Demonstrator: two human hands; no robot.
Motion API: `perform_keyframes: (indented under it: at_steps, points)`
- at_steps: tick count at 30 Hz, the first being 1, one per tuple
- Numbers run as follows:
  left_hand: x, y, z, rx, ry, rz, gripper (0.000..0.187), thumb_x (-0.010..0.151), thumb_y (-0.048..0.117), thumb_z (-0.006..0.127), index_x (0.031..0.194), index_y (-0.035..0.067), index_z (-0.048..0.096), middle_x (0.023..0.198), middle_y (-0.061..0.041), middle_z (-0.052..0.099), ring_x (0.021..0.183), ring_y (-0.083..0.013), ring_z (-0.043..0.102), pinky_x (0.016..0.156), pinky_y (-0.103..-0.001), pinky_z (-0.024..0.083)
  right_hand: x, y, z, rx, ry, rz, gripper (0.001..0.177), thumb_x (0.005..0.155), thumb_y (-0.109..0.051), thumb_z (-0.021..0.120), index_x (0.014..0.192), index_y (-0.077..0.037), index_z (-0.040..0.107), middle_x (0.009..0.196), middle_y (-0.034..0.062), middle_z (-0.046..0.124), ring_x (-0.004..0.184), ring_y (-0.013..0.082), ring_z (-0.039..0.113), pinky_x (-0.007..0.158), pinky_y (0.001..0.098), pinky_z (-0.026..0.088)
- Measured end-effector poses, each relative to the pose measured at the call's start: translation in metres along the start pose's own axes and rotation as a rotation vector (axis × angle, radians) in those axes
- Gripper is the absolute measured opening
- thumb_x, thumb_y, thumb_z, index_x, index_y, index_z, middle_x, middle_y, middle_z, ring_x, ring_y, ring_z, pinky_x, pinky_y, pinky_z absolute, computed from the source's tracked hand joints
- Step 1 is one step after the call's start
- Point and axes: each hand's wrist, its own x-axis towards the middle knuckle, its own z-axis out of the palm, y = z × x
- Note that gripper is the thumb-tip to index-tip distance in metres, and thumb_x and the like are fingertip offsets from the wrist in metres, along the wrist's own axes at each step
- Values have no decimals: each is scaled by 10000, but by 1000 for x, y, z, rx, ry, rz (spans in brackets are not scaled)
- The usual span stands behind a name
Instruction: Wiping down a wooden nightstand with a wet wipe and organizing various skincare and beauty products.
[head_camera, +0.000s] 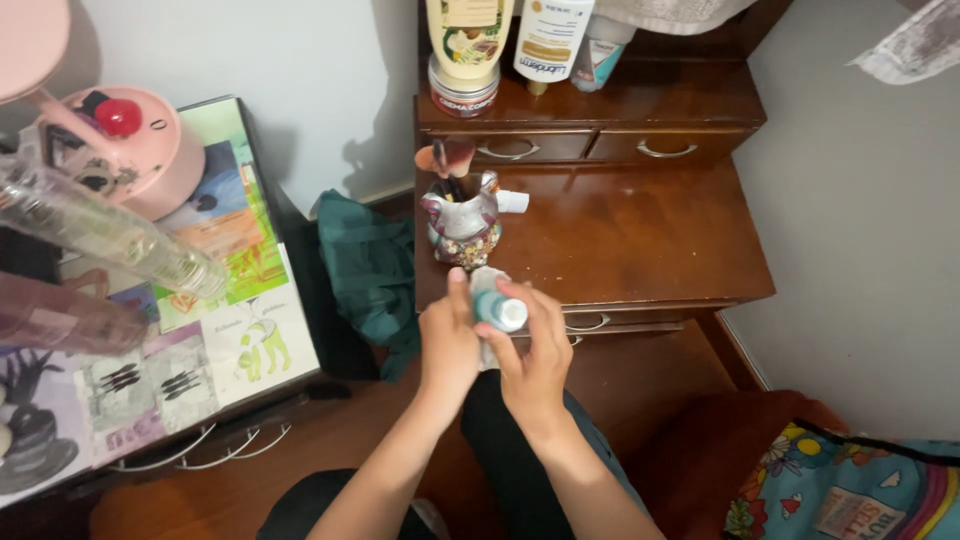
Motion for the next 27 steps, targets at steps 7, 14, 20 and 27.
perform_keyframes:
  at_steps: [7, 14, 20, 27]
  points:
    - [-1, 7, -1, -204, -25, 49, 538, 1087, 417, 401, 1004, 8, 741, 785, -147, 761, 696, -135, 679, 661, -364, 557, -4, 19, -5, 133, -67, -71, 416, 938, -100, 776, 1307, -63, 589, 1298, 158, 601, 1262, 321, 668, 1031, 370, 578]
    - [-2, 16, -6, -91, 94, 173, 412, 1073, 349, 461, 1211, 63, 723, 900, -135, 778, 816, -156, 758, 699, -333, 580, 53, 58, -22, 177, -37, 180, 520, 941, -86, 742, 1408, -29, 521, 1285, 122, 662, 1204, 230, 647, 1053, 355, 516]
    - [-3, 23, -16, -182, 47, 92, 436, 1070, 360, 452, 1149, 40, 737, 823, -122, 783, 715, -173, 755, 645, -318, 577, 152, 182, -32, 292, 194, 62, 517, 1021, -72, 754, 1436, -20, 450, 1381, 112, 574, 1288, 215, 572, 1159, 368, 482]
    - [-4, 12, -13, -218, 2, 71, 483, 1072, 383, 434, 1077, 17, 749, 752, -89, 779, 633, -141, 738, 590, -287, 573, 249, 237, -43, 109, 196, 110, 516, 990, -97, 755, 1432, -14, 501, 1305, 151, 686, 1209, 246, 694, 1048, 357, 552]
